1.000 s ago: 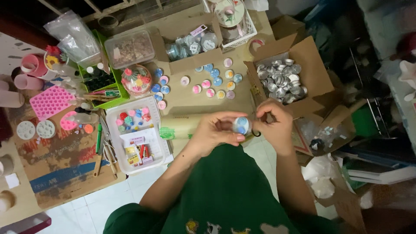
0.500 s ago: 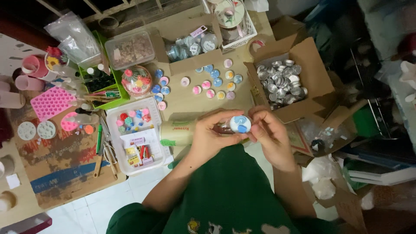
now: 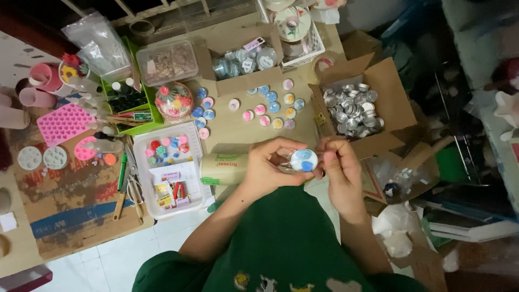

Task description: Packaging small tealight or decorative candles using plastic wrap and scissors.

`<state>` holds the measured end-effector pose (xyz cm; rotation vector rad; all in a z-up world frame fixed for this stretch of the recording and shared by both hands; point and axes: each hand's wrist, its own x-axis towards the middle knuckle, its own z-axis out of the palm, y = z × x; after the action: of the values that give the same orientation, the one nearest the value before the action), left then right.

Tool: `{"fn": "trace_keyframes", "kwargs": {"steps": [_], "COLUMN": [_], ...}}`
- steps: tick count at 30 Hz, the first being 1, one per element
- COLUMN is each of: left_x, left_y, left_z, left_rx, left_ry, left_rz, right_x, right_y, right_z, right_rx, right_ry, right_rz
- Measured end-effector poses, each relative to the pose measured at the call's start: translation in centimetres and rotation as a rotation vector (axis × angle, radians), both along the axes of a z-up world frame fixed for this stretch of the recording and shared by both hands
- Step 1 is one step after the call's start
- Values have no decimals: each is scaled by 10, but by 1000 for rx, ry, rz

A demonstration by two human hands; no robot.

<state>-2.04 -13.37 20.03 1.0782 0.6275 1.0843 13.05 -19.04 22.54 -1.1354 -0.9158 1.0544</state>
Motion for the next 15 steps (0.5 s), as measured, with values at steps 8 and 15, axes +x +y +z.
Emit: {"fn": "trace_keyframes", "kwargs": {"steps": [8,15], "left_x": [-3,-12], "left_y": [7,22], "left_z": [-3,19], "left_rx": [43,182], "left_ry": [1,17], "left_rz": [-38,-63], "right_x": [3,23], "right_y": [6,-4], "right_z": [-26,-45], "right_rx": [-250,-574], "right_ry": [393,834], "right_rz": [160,356]}}
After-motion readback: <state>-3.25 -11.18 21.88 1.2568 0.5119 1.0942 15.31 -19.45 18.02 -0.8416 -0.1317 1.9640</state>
